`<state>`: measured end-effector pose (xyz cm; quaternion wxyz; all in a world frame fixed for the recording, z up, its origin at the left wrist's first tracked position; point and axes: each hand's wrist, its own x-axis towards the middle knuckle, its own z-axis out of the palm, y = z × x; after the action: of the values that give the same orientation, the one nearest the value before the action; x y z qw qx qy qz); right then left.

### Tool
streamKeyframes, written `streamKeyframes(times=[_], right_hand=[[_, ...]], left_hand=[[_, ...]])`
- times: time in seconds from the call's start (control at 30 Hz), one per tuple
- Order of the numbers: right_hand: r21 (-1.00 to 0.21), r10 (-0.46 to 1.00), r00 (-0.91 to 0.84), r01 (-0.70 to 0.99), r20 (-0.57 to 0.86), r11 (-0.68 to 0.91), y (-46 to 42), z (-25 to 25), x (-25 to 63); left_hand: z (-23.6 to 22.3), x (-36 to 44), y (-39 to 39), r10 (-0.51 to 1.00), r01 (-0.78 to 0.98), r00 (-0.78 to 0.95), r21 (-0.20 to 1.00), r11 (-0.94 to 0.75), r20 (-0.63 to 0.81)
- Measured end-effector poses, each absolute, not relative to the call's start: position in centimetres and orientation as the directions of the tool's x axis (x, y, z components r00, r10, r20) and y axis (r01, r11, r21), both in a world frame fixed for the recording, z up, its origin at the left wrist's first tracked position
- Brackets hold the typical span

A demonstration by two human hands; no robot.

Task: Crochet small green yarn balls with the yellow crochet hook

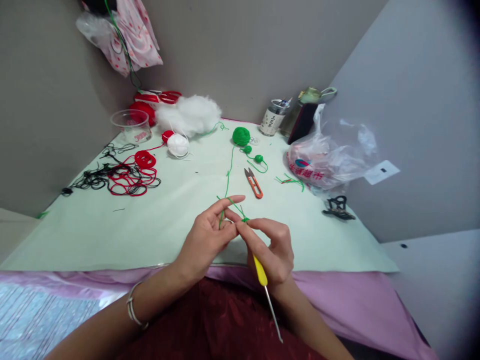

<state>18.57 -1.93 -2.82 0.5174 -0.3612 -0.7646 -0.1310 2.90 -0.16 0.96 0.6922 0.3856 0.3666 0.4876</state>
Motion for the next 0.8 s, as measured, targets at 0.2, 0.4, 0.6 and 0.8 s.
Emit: streamKeyframes(times=[0.2, 0.4, 0.6, 0.8], right_hand=[[-0.670, 0.684, 0.085, 0.318, 0.724, 0.670, -2.1, -1.2, 19.1], [-0.850, 0.845, 0.119, -0.014, 0.521, 0.526, -1.6, -0.6, 18.7], [-0.834, 0.830, 0.088, 0.080, 0.551, 0.546, -1.7, -0.6, 18.6], [-0.890, 0.918, 0.128, -0.228, 0.375, 0.395, -1.2, -0.1, 19.5]], left_hand=[[1.1, 1.9, 0.7, 0.890, -0.520, 0.415, 0.753, 0.404, -0.190], [1.3, 2.4, 0.5, 0.911, -0.449, 0.390, 0.835, 0.318, -0.137], [1.1, 2.8, 0.2, 0.929, -0.430, 0.341, 0.854, 0.292, -0.146], [1.3, 2.0, 0.6, 0.822, -0.473, 0.534, 0.736, 0.484, -0.197]])
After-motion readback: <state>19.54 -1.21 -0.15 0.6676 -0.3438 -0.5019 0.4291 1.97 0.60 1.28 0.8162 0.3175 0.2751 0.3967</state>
